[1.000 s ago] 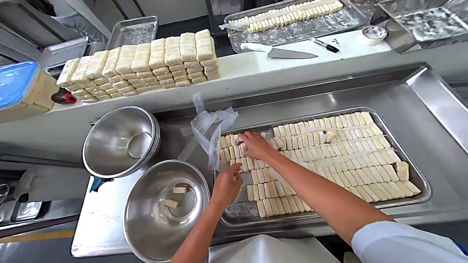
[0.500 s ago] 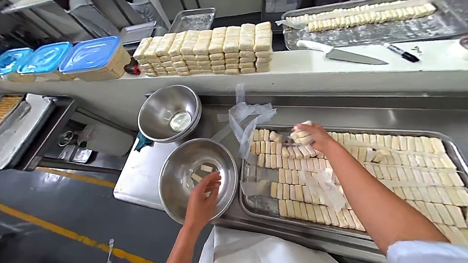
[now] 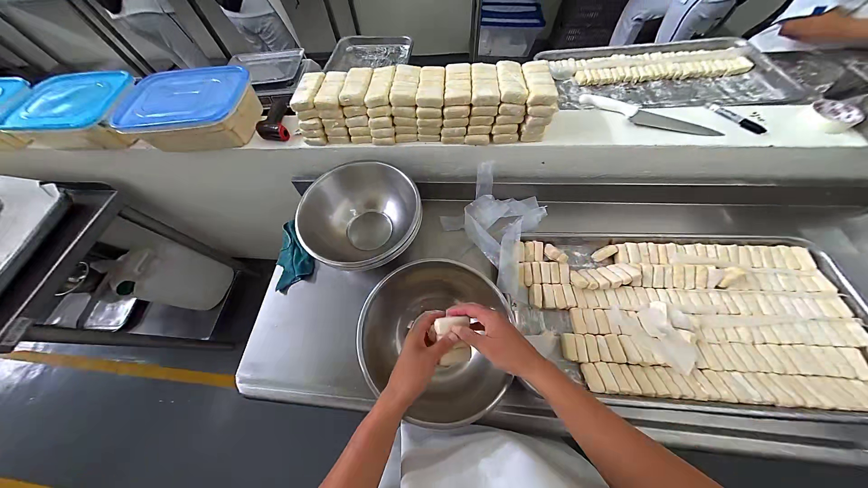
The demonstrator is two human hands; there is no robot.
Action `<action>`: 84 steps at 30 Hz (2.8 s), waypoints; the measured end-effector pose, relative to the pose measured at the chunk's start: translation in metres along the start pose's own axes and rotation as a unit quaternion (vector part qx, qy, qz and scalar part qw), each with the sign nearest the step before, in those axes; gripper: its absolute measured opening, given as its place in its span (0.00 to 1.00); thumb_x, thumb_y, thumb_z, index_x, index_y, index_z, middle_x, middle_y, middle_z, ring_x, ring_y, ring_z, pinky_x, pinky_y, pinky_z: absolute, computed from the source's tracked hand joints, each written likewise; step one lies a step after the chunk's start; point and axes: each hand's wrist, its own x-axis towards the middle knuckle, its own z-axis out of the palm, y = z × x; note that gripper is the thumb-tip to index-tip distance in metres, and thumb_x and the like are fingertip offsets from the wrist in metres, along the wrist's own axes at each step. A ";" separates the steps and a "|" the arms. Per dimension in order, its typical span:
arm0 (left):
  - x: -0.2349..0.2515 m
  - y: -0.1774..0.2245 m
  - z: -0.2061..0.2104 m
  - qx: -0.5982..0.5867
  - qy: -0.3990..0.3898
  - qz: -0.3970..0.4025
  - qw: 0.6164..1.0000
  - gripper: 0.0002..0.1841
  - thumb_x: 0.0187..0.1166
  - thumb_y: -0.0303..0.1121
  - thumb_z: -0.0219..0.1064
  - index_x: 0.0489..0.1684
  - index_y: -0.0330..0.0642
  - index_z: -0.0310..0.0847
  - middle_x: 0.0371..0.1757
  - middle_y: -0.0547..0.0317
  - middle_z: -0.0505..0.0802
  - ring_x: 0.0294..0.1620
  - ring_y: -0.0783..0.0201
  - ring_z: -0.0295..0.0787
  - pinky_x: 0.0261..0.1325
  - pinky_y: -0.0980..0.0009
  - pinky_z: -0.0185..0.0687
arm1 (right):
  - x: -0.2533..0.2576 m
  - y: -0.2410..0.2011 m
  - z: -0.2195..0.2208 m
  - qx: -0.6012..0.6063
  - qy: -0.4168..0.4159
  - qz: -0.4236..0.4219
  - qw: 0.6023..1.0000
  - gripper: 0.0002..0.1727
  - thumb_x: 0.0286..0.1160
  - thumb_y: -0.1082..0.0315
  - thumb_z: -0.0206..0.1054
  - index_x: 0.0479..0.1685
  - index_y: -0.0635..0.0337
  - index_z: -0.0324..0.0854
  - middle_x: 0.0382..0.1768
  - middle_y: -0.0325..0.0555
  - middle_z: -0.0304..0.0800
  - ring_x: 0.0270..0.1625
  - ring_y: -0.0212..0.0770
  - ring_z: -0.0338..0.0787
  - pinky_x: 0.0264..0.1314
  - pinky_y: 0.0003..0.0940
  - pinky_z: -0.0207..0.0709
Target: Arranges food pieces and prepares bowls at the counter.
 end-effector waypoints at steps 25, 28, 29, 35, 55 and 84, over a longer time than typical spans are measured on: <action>-0.001 -0.015 -0.004 0.234 0.233 0.119 0.937 0.19 0.73 0.34 0.77 0.61 0.38 0.87 0.48 0.50 0.93 0.47 0.59 0.91 0.55 0.58 0.88 | -0.006 0.016 0.019 -0.025 0.035 0.066 0.997 0.22 0.76 0.60 0.74 0.66 0.59 0.82 0.55 0.49 0.90 0.54 0.39 0.92 0.60 0.37 0.87; 0.000 -0.017 -0.019 0.201 0.234 0.095 0.946 0.33 0.70 0.42 0.80 0.72 0.36 0.76 0.48 0.48 0.88 0.46 0.55 0.86 0.50 0.56 0.85 | -0.008 0.013 0.012 0.132 0.020 0.077 0.988 0.23 0.73 0.67 0.76 0.66 0.65 0.79 0.50 0.50 0.92 0.48 0.40 0.95 0.56 0.36 0.91; -0.002 -0.017 -0.023 0.192 0.211 0.078 0.955 0.35 0.73 0.46 0.77 0.76 0.37 0.73 0.54 0.47 0.87 0.52 0.53 0.85 0.55 0.55 0.84 | -0.009 0.014 0.009 0.172 0.019 0.076 0.982 0.24 0.73 0.69 0.75 0.67 0.66 0.79 0.50 0.51 0.92 0.48 0.41 0.95 0.56 0.37 0.91; -0.007 -0.010 0.001 0.088 0.041 0.040 0.994 0.20 0.82 0.36 0.68 0.68 0.34 0.80 0.55 0.50 0.94 0.57 0.62 0.92 0.66 0.62 0.87 | -0.005 0.011 0.012 0.071 -0.034 0.036 0.996 0.20 0.77 0.68 0.72 0.68 0.59 0.82 0.54 0.47 0.93 0.54 0.37 0.93 0.63 0.35 0.87; -0.015 -0.013 -0.008 0.122 0.192 0.153 0.962 0.20 0.77 0.42 0.68 0.57 0.35 0.85 0.43 0.61 0.95 0.42 0.74 0.93 0.48 0.75 0.90 | -0.081 -0.128 -0.086 0.723 -0.192 -0.242 0.618 0.42 0.78 0.28 0.52 0.73 0.55 0.79 0.15 0.27 0.80 0.15 0.23 0.81 0.19 0.17 0.74; -0.027 0.003 -0.009 -0.046 0.005 0.106 0.993 0.15 0.78 0.30 0.53 0.56 0.42 0.83 0.43 0.61 0.92 0.45 0.68 0.90 0.53 0.68 0.87 | -0.003 0.010 0.007 0.148 -0.165 0.022 0.975 0.38 0.72 0.59 0.74 0.84 0.58 0.68 0.69 0.50 0.84 0.66 0.41 0.88 0.68 0.40 0.84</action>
